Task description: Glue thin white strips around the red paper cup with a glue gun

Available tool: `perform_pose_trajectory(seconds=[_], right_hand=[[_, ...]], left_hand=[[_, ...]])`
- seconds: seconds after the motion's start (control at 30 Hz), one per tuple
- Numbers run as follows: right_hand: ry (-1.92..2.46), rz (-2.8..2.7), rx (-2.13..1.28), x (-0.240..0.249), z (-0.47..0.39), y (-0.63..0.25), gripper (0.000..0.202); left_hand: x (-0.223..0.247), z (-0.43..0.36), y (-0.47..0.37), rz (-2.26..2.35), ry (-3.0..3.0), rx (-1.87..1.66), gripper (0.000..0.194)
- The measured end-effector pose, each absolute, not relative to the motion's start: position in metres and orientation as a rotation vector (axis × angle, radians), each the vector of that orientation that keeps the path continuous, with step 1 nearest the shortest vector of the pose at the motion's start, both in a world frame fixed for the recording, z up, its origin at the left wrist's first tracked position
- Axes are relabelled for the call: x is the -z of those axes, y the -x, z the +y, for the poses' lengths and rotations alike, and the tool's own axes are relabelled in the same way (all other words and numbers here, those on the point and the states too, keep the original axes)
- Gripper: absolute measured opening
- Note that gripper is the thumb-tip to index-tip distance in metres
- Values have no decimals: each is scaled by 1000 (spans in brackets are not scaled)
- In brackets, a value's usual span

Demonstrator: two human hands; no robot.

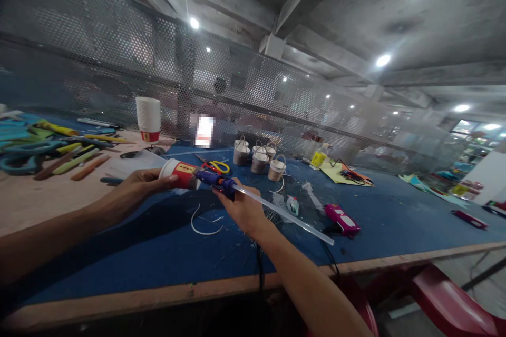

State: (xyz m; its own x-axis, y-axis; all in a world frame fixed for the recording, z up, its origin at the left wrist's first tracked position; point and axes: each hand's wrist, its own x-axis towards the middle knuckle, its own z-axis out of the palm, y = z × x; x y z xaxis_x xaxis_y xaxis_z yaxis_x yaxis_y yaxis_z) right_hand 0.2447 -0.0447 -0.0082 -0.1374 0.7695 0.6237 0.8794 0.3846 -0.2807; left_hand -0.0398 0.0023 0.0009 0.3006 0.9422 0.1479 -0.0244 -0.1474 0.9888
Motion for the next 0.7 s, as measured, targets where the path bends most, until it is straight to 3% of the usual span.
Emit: perform_pose_trajectory(seconds=[0.23, 0.7], right_hand=[[1332, -1815, 4, 2, -44, -242, 36], [1059, -1388, -966, -18, -38, -250, 54]], left_hand=[[-2, 0, 39, 853, -1417, -1040, 33], [-4, 1, 34, 852, -1292, -1142, 27]])
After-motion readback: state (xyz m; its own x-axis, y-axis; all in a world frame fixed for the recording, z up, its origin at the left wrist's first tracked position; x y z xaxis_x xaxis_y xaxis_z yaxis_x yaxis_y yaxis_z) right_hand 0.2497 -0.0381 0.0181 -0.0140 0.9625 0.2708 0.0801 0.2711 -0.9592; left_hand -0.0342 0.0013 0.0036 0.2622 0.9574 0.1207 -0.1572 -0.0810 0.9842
